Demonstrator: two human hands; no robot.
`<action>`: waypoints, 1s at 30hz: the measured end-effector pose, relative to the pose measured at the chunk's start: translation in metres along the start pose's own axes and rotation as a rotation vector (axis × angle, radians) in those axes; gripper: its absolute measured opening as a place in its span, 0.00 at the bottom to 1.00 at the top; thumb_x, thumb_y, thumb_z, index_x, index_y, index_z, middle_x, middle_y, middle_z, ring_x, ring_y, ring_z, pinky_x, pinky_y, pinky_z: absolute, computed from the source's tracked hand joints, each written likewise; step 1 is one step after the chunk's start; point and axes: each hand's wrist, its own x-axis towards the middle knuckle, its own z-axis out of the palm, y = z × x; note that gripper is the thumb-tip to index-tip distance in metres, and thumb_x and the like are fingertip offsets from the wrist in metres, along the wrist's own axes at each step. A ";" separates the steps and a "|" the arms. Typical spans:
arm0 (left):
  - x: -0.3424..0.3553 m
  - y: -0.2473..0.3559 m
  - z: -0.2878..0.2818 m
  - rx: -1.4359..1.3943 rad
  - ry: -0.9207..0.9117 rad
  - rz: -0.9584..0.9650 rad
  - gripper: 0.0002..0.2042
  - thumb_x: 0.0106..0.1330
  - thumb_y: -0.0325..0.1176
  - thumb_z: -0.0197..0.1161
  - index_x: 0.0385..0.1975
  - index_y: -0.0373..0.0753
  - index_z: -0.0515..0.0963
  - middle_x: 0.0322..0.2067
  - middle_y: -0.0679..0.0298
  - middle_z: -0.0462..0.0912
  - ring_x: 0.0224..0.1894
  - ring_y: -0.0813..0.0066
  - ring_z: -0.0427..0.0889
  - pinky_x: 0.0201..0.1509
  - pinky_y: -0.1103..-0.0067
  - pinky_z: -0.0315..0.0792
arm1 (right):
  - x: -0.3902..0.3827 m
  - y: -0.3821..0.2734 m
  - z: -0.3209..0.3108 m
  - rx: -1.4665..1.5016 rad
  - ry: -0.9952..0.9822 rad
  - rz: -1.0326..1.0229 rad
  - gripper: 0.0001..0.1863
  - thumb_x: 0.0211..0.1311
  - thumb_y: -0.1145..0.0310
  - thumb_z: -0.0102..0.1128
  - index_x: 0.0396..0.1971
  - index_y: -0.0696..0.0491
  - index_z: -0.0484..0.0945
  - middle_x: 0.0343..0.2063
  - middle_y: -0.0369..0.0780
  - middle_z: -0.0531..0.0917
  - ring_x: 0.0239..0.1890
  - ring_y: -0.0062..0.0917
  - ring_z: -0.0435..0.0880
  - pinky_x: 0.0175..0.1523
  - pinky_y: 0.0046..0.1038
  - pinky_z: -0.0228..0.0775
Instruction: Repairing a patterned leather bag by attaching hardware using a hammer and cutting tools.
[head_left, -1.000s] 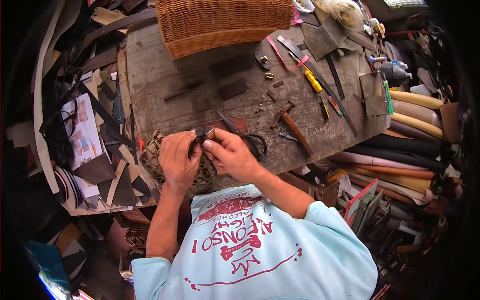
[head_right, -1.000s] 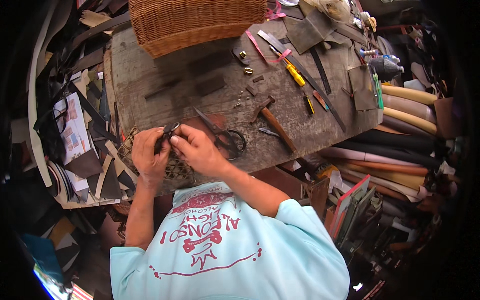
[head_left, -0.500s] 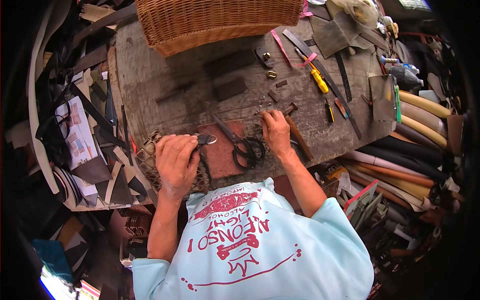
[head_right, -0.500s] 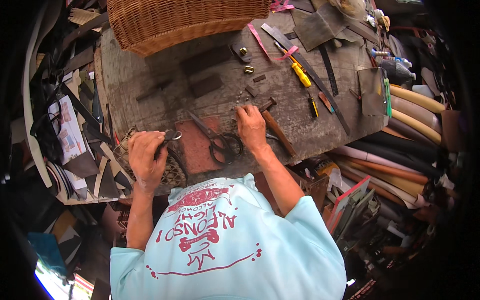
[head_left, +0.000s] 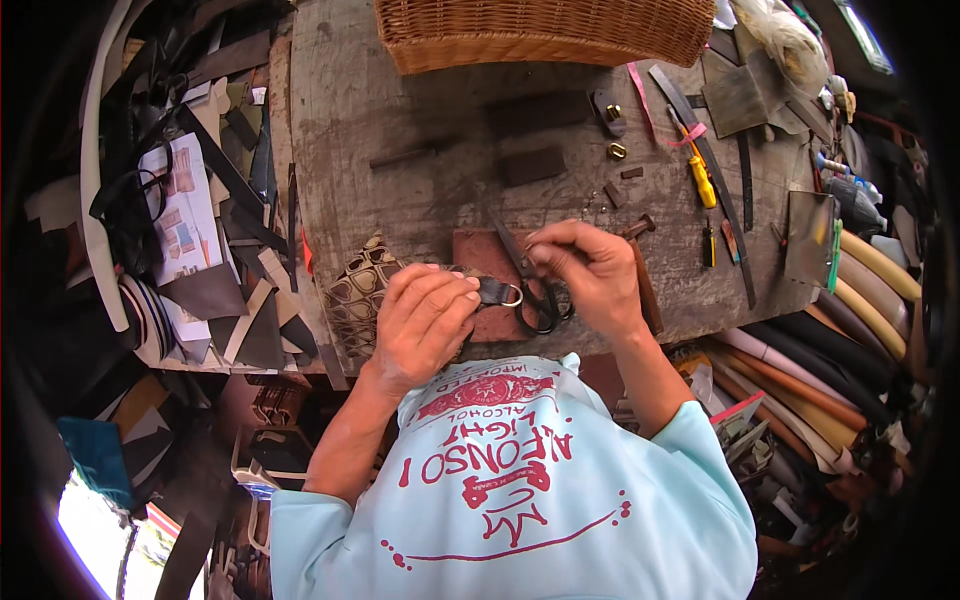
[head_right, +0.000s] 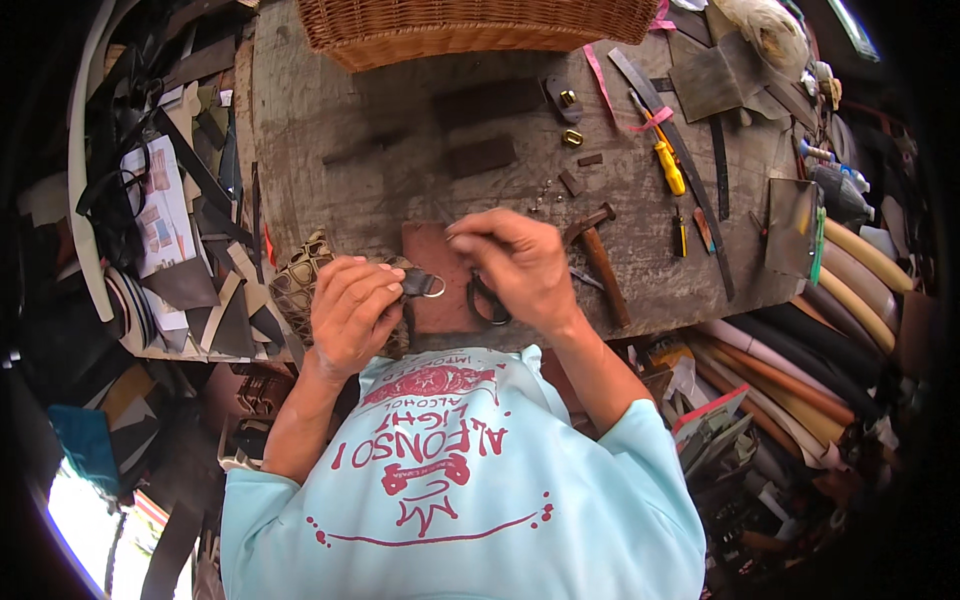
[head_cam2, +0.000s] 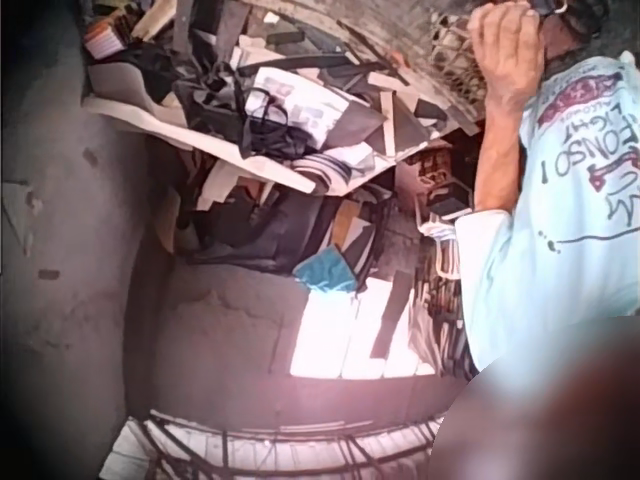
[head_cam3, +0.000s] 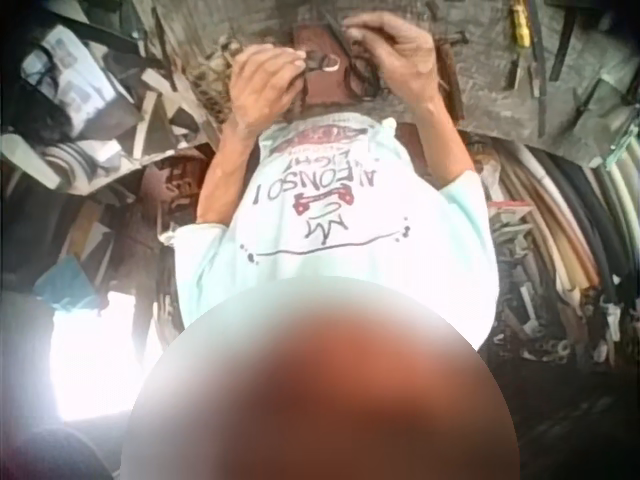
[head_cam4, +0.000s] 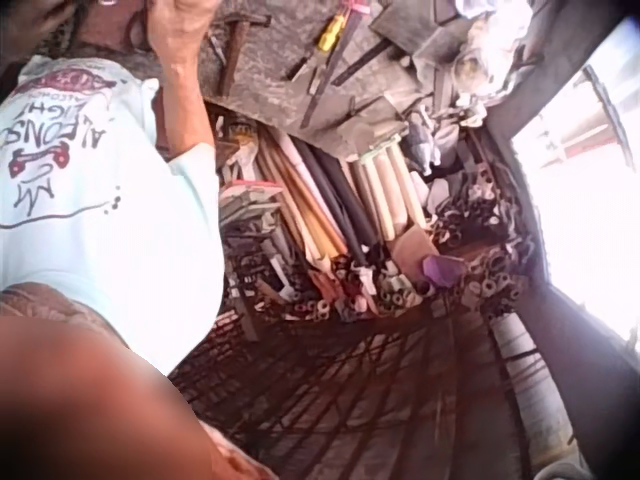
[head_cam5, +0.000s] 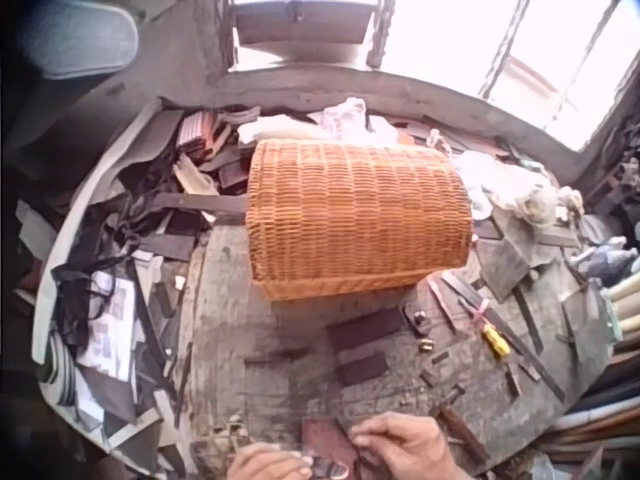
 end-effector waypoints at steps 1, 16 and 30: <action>0.000 0.000 0.001 -0.004 -0.008 0.019 0.19 0.45 0.18 0.71 0.39 0.35 0.77 0.40 0.59 0.85 0.44 0.62 0.84 0.52 0.63 0.75 | -0.002 -0.010 0.006 -0.004 -0.076 -0.064 0.06 0.59 0.80 0.63 0.37 0.61 0.83 0.28 0.40 0.84 0.23 0.17 0.80 0.28 0.19 0.71; -0.002 -0.002 0.004 -0.012 -0.039 0.065 0.13 0.52 0.25 0.67 0.38 0.31 0.80 0.39 0.56 0.83 0.44 0.62 0.82 0.51 0.64 0.76 | 0.007 -0.015 0.017 -0.260 -0.284 -0.278 0.06 0.52 0.82 0.66 0.31 0.58 0.82 0.30 0.40 0.82 0.32 0.31 0.83 0.35 0.29 0.75; 0.001 -0.005 0.008 -0.069 -0.036 0.029 0.14 0.50 0.22 0.71 0.38 0.30 0.79 0.39 0.56 0.83 0.44 0.62 0.82 0.52 0.62 0.76 | 0.005 -0.012 0.009 -0.448 -0.275 -0.578 0.12 0.48 0.80 0.71 0.36 0.56 0.84 0.35 0.39 0.82 0.32 0.30 0.84 0.35 0.28 0.77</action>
